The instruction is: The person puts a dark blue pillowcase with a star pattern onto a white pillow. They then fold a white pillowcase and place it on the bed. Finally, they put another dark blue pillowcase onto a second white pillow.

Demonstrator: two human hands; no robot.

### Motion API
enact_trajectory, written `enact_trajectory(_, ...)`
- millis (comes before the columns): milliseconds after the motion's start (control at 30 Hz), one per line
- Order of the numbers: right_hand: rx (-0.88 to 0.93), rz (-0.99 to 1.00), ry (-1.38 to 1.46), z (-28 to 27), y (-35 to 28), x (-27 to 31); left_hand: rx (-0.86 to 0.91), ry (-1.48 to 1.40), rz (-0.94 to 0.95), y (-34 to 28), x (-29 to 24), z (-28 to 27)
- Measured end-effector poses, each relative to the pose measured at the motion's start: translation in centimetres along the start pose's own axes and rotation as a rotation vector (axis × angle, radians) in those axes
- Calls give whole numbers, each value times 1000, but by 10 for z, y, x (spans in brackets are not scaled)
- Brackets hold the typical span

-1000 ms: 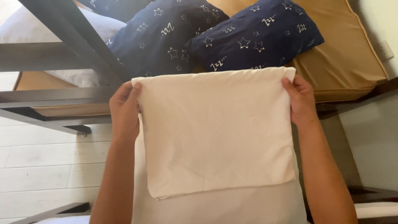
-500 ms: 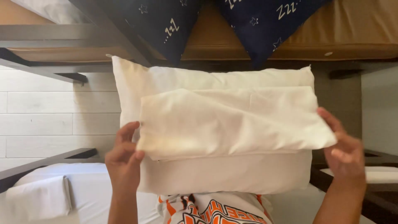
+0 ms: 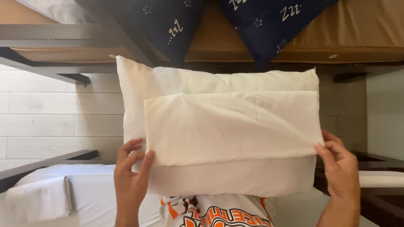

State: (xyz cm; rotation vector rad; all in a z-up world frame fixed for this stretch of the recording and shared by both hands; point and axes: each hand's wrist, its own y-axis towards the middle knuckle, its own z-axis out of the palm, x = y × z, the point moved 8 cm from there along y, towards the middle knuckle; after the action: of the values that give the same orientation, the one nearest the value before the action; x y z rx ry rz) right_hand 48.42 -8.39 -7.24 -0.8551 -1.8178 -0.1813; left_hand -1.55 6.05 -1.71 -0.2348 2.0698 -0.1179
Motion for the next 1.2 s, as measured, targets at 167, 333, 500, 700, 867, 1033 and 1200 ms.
enact_trajectory(167,-138,-289,-391,23,-18,93,-182,280,347,-2,-70,-3)
enact_trajectory(333,50,-671,-313,102,-31,193,-124,428,738,9,-146,56)
enact_trajectory(500,243,-888,-625,174,-7,162,-122,710,774,37,-111,123)
enact_trajectory(700,-65,-577,-833,108,52,72,-165,809,426,44,-25,87)
enact_trajectory(867,-194,-529,-524,69,51,66,-184,523,212,57,-15,58)
enact_trajectory(1033,-158,-197,-291,53,46,73,-135,267,98,74,-44,28)
enact_trajectory(1200,-138,-203,-256,48,47,80,-22,-79,-71,71,-53,35)
